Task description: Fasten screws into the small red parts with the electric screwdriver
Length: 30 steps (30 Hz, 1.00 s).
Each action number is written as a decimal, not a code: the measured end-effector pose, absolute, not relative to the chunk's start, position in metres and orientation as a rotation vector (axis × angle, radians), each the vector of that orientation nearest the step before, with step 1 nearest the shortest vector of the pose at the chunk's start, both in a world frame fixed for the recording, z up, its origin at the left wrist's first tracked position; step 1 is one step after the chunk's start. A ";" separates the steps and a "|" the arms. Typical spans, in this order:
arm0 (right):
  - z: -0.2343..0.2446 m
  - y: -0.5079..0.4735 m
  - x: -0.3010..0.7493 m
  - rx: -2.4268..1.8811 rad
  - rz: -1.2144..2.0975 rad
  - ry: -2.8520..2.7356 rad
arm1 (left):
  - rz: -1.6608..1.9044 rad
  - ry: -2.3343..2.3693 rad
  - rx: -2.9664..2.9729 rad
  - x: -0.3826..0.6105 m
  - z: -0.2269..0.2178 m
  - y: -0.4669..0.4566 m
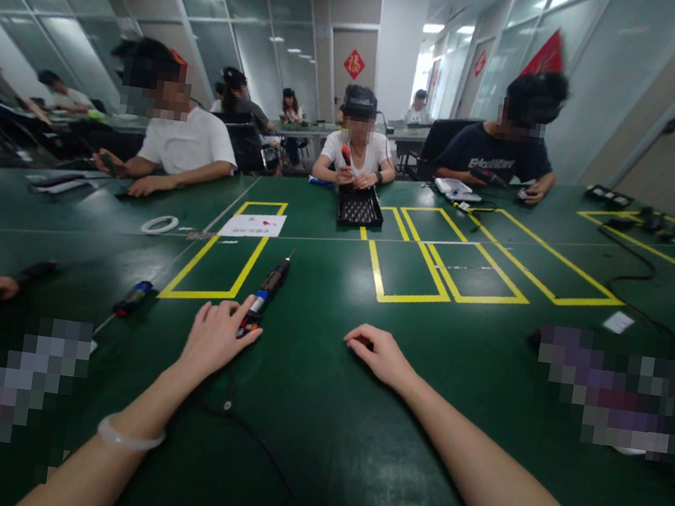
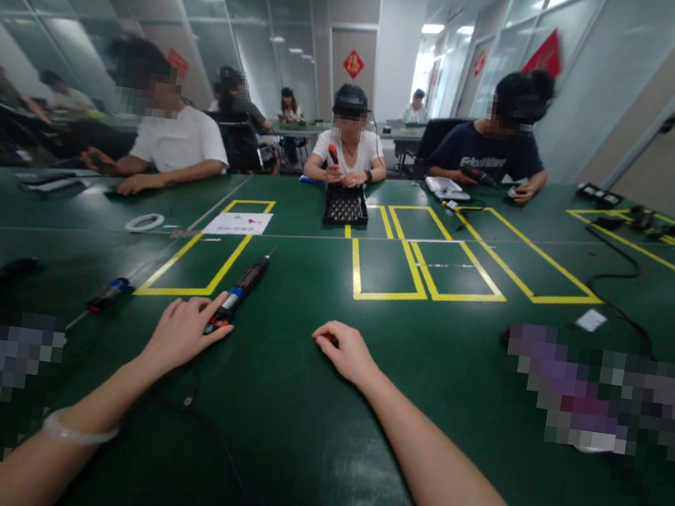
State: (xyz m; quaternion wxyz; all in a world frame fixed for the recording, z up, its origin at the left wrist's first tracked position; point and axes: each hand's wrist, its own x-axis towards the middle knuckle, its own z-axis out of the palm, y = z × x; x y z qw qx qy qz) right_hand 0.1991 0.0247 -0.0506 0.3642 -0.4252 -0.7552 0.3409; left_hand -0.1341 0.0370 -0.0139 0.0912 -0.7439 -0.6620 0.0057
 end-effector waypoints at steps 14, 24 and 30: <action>-0.055 0.027 0.200 -1.076 0.874 -1.971 | 0.281 -2.309 -1.754 -0.292 -0.010 0.073; -0.053 0.027 0.201 -1.071 0.882 -1.995 | 0.283 -2.273 -1.636 -0.278 0.004 0.071; -0.053 0.027 0.201 -1.080 0.871 -1.999 | 0.264 -2.434 -1.604 -0.258 0.027 0.072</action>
